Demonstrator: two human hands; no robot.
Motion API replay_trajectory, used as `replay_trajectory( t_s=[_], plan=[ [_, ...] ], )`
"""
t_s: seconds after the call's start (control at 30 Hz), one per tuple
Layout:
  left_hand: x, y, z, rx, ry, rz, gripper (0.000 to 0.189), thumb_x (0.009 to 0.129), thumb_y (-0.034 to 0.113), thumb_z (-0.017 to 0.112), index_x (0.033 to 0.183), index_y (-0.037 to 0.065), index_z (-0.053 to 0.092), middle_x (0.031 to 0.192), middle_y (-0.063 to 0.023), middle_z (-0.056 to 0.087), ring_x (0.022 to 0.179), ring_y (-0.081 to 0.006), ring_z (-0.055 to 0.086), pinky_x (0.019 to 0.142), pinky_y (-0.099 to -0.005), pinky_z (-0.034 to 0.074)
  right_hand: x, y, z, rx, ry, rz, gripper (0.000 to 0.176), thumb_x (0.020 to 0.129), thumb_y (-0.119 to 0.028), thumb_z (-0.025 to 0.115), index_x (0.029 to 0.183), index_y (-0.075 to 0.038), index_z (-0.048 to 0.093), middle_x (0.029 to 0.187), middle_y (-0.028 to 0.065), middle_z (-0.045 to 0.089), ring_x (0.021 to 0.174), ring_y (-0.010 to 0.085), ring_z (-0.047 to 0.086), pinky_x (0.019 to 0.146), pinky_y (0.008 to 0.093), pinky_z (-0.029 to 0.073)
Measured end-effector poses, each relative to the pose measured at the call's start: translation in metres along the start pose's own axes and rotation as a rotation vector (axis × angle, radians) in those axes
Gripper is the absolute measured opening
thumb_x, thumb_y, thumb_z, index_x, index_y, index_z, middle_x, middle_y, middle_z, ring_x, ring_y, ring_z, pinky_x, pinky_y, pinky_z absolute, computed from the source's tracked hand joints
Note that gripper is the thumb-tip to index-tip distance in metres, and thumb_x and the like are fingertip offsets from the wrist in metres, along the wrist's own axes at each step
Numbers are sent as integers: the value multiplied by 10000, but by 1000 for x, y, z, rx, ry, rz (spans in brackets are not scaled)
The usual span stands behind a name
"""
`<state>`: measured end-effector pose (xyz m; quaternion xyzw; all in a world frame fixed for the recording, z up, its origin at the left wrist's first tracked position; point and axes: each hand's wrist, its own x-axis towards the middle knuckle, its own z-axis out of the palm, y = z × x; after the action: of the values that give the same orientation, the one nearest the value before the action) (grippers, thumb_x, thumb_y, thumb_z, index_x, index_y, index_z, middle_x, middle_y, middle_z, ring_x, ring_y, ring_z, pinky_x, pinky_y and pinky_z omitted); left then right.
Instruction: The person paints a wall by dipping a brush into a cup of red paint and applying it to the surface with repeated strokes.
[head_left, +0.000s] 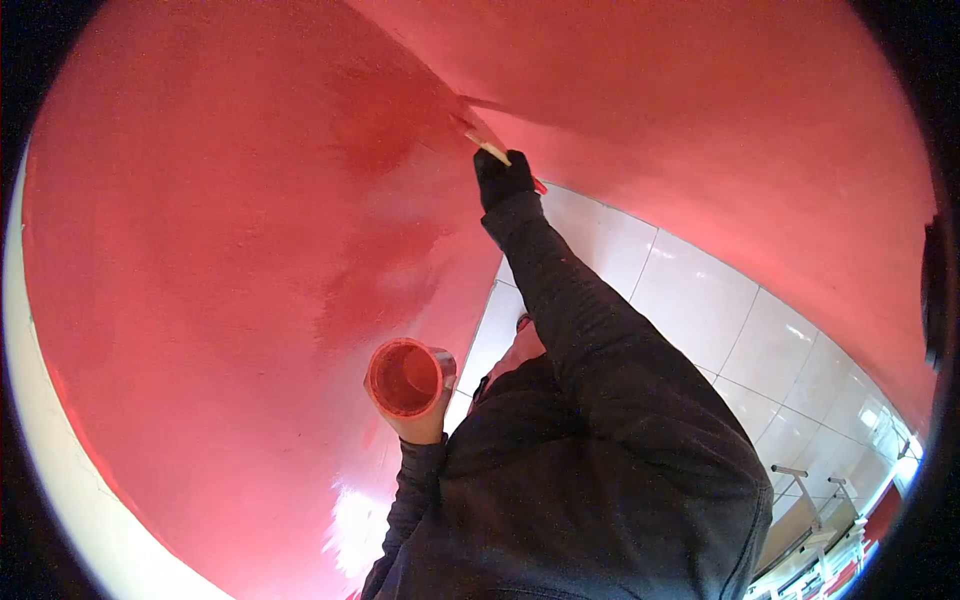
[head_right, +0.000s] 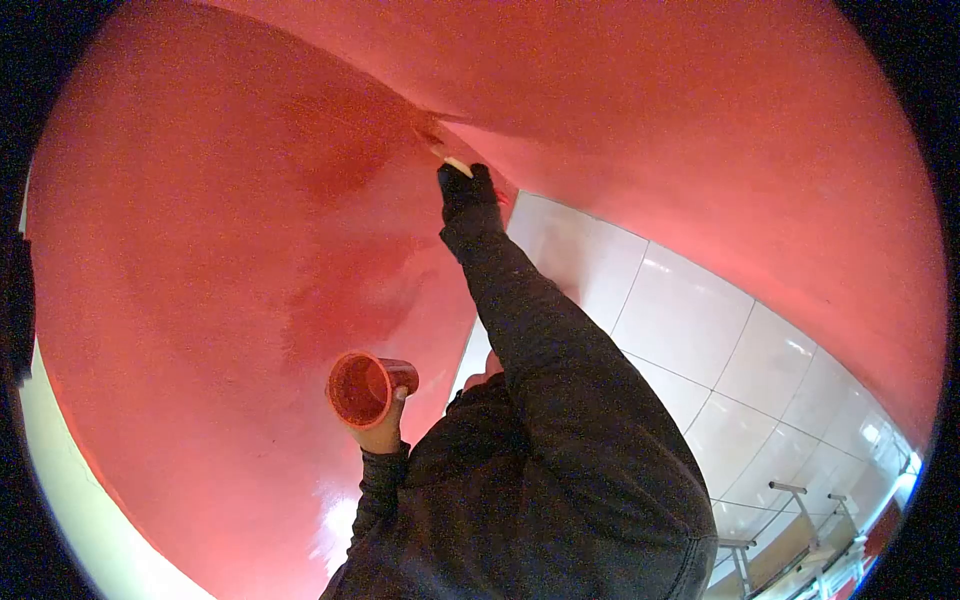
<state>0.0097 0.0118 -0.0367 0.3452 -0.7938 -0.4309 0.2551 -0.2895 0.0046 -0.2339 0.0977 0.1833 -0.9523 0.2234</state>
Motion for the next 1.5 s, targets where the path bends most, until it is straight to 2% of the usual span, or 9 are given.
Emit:
replay_trajectory(
  t_s=[0.2, 0.27, 0.4, 0.87, 0.93, 1.1, 1.17, 1.27, 1.5],
  plan=[
    [-2, 5, -1, 44, -2, 6, 835, 552, 195, 854, 1208, 53, 357, 1142, -113, 499, 1041, -234, 515, 891, -380, 420, -23, -36, 56, -195, 192, 123, 192, 863, -266, 493, 811, -82, 511, 720, 30, 507, 711, 140, 493, 618, 273, 398],
    [-1, 6, -1, 100, 15, 36, 838, 552, 197, 855, 1208, 54, 353, 1140, -112, 500, 1037, -234, 518, 890, -382, 421, -12, -17, 31, 611, -190, 439, 186, 861, -269, 489, 788, -98, 495, 689, 23, 473, 661, 129, 468, 590, 267, 388],
    [0, 16, 2, 1, -10, 4, 849, 553, 185, 856, 1215, 53, 341, 1146, -114, 493, 1033, -228, 519, 893, -384, 420, -26, -31, 19, -85, 300, 429, 393, 809, -582, 456, 983, -253, 583, 691, -69, 560, 461, 132, 387, 362, 314, 231],
    [-2, 14, 2, 24, 6, -46, 827, 548, 181, 858, 1200, 46, 367, 1146, -114, 497, 1042, -223, 515, 896, -372, 420, 3, -8, 48, 781, 313, 199, 260, 878, -239, 523, 981, -3, 560, 873, 86, 605, 798, 191, 564, 652, 298, 462],
    [-3, 12, 1, 31, 15, -1, 809, 549, 176, 856, 1189, 45, 378, 1144, -117, 498, 1048, -226, 512, 899, -376, 416, 10, 26, 17, -328, 135, -124, 405, 903, -314, 497, 1185, -23, 511, 1193, 99, 560, 1070, 186, 545, 923, 257, 441],
    [-5, 11, 0, 1, 28, -24, 812, 552, 169, 853, 1196, 45, 374, 1146, -118, 498, 1055, -228, 509, 908, -378, 411, -5, 16, -6, -201, 133, 54, 469, 912, -418, 430, 1192, -54, 524, 1169, 74, 582, 1074, 182, 544, 896, 262, 436],
    [-7, 10, 0, -12, 34, -29, 815, 554, 166, 852, 1200, 45, 371, 1146, -118, 498, 1056, -229, 509, 910, -378, 411, -8, 4, -13, 965, -839, 436, 515, 907, -478, 389, 1206, -81, 523, 1186, 64, 576, 1091, 171, 531, 887, 229, 413],
    [-13, 1, -1, 12, 24, -83, 829, 551, 160, 852, 1210, 50, 361, 1148, -118, 496, 1060, -229, 508, 911, -377, 411, -10, 12, 14, -409, 208, -36, 474, 897, -475, 413, 1174, -113, 545, 1113, 49, 604, 1006, 165, 561, 843, 247, 437],
    [-8, 3, 2, -35, 2, -72, 846, 550, 171, 854, 1221, 56, 351, 1152, -111, 494, 1066, -232, 503, 912, -379, 410, -19, -9, 59, 192, 36, 52, 219, 892, -251, 544, 925, -34, 537, 822, 71, 581, 773, 176, 564, 698, 279, 492]
  ],
)
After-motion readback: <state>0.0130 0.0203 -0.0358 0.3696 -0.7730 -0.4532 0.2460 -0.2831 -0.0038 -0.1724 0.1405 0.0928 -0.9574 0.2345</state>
